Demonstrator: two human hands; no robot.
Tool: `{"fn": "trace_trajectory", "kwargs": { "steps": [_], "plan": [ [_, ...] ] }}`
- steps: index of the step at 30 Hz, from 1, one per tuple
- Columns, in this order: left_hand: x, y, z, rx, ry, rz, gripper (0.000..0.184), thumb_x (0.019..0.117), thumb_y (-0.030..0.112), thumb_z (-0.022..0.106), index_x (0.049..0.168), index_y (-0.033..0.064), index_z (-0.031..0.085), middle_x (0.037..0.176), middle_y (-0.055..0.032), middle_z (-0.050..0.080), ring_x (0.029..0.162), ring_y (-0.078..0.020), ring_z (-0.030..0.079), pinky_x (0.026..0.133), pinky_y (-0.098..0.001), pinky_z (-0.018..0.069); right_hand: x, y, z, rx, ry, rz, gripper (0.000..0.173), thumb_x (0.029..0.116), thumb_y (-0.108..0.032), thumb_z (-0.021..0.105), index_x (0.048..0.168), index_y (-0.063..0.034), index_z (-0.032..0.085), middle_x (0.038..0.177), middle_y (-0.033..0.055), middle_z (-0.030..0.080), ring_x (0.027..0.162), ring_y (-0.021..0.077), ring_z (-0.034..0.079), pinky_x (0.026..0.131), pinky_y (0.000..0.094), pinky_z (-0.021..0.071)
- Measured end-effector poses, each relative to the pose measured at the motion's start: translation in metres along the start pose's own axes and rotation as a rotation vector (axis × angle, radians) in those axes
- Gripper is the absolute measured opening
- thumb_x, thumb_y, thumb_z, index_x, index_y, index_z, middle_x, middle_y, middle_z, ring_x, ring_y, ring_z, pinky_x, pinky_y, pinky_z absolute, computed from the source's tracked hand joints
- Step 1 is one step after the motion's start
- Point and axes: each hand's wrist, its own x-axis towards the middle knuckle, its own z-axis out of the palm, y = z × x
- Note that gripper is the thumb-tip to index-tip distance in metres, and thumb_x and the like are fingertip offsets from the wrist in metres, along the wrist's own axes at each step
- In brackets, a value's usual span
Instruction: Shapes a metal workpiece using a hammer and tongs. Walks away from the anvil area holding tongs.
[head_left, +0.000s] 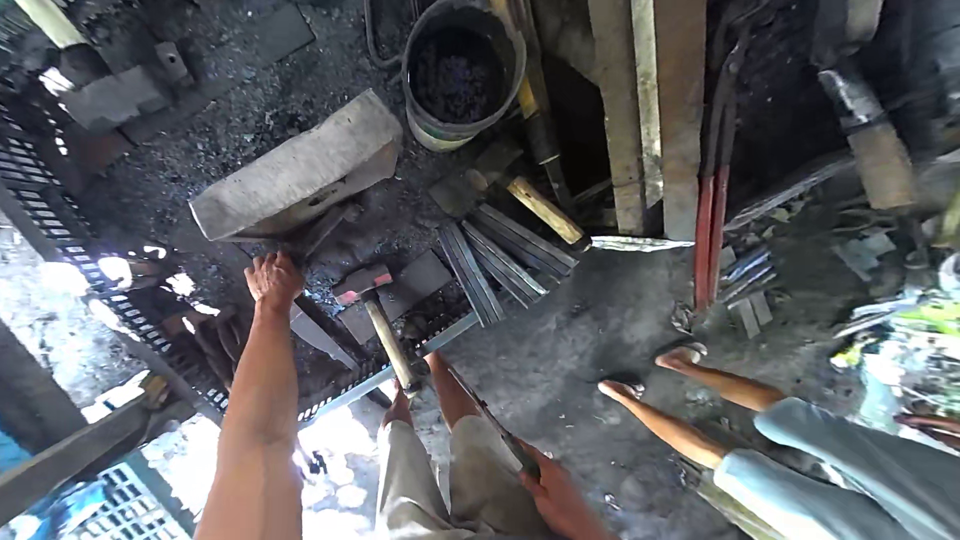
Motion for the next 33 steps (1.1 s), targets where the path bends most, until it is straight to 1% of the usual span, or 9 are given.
{"fn": "trace_trajectory", "kwargs": {
  "steps": [2, 4, 6, 8, 11, 15, 20, 27, 33],
  "plan": [
    [-0.015, -0.001, -0.010, -0.097, -0.084, 0.030, 0.052, 0.0878, 0.032, 0.073, 0.129, 0.0017, 0.064, 0.134, -0.0285, 0.060, 0.131, -0.0491, 0.052, 0.098, -0.0724, 0.0450, -0.003, 0.002, 0.003, 0.017, 0.006, -0.001, 0.057, 0.1003, -0.025, 0.061, 0.155, -0.0201, 0.048, 0.123, 0.0159, 0.072, 0.109, 0.0332, 0.071, 0.099, 0.0575, 0.0539],
    [-0.036, 0.002, -0.024, -0.253, -0.200, 0.021, 0.047, 0.0961, 0.033, 0.066, 0.129, 0.0004, 0.063, 0.126, -0.0305, 0.063, 0.117, -0.0496, 0.063, 0.093, -0.0725, 0.0508, -0.006, 0.004, 0.004, 0.023, 0.024, -0.008, 0.056, 0.0995, -0.025, 0.062, 0.154, -0.0190, 0.050, 0.119, 0.0163, 0.073, 0.106, 0.0335, 0.071, 0.097, 0.0577, 0.0545],
    [-0.064, 0.007, -0.034, -0.482, -0.331, -0.033, 0.042, 0.1037, 0.034, 0.058, 0.130, 0.0004, 0.060, 0.106, -0.0249, 0.071, 0.087, -0.0389, 0.072, 0.078, -0.0595, 0.0591, -0.009, 0.006, 0.006, 0.023, 0.027, -0.007, 0.056, 0.0995, -0.026, 0.062, 0.153, -0.0174, 0.050, 0.118, 0.0177, 0.073, 0.105, 0.0352, 0.071, 0.096, 0.0589, 0.0540],
    [-0.091, 0.004, -0.029, -0.812, -0.415, -0.099, 0.041, 0.1071, 0.037, 0.054, 0.129, 0.0030, 0.058, 0.087, -0.0144, 0.068, 0.062, -0.0215, 0.064, 0.058, -0.0376, 0.0558, -0.011, 0.010, 0.008, 0.037, 0.033, 0.004, 0.055, 0.0997, -0.027, 0.062, 0.153, -0.0190, 0.051, 0.114, 0.0180, 0.073, 0.102, 0.0357, 0.071, 0.093, 0.0600, 0.0544],
    [-0.132, -0.008, -0.013, -1.229, -0.509, -0.192, 0.039, 0.1036, 0.039, 0.062, 0.122, 0.0047, 0.057, 0.075, -0.0066, 0.064, 0.051, -0.0125, 0.058, 0.046, -0.0253, 0.0506, -0.017, 0.015, 0.014, 0.089, 0.063, 0.032, 0.052, 0.0991, -0.029, 0.062, 0.150, -0.0195, 0.054, 0.105, 0.0171, 0.073, 0.090, 0.0344, 0.072, 0.085, 0.0601, 0.0562],
    [-0.219, -0.022, 0.025, -1.560, -0.456, -0.334, 0.041, 0.0917, 0.014, 0.077, 0.123, 0.0014, 0.054, 0.078, -0.0098, 0.066, 0.055, -0.0161, 0.062, 0.046, -0.0284, 0.0533, -0.029, 0.027, 0.021, 0.195, 0.097, 0.050, 0.052, 0.0995, -0.029, 0.063, 0.149, -0.0152, 0.053, 0.103, 0.0175, 0.072, 0.087, 0.0335, 0.071, 0.082, 0.0599, 0.0577],
    [-0.303, -0.021, 0.054, -1.697, -0.289, -0.490, 0.039, 0.0979, 0.012, 0.069, 0.129, -0.0038, 0.051, 0.093, -0.0178, 0.072, 0.064, -0.0229, 0.070, 0.051, -0.0335, 0.0576, -0.041, 0.039, 0.024, 0.277, 0.103, 0.052, 0.043, 0.0981, -0.024, 0.065, 0.138, -0.0089, 0.059, 0.096, 0.0143, 0.073, 0.079, 0.0296, 0.072, 0.076, 0.0553, 0.0600],
    [-0.303, -0.005, 0.116, -1.311, -0.337, -0.655, 0.058, 0.1008, 0.021, 0.064, 0.151, 0.0095, 0.037, 0.108, -0.0182, 0.072, 0.083, -0.0297, 0.075, 0.065, -0.0451, 0.0631, -0.031, 0.060, 0.016, 0.246, 0.062, 0.051, 0.042, 0.0993, -0.025, 0.065, 0.136, -0.0062, 0.058, 0.091, 0.0124, 0.073, 0.073, 0.0265, 0.072, 0.071, 0.0505, 0.0614],
    [-0.316, 0.000, 0.129, -1.385, -0.332, -0.749, 0.052, 0.1021, 0.031, 0.064, 0.143, 0.0038, 0.047, 0.104, -0.0180, 0.070, 0.084, -0.0278, 0.072, 0.070, -0.0461, 0.0620, -0.020, 0.072, 0.005, 0.163, 0.017, 0.041, 0.043, 0.1009, -0.027, 0.062, 0.139, -0.0088, 0.058, 0.096, 0.0142, 0.072, 0.077, 0.0292, 0.071, 0.074, 0.0540, 0.0598]
  ]
}}
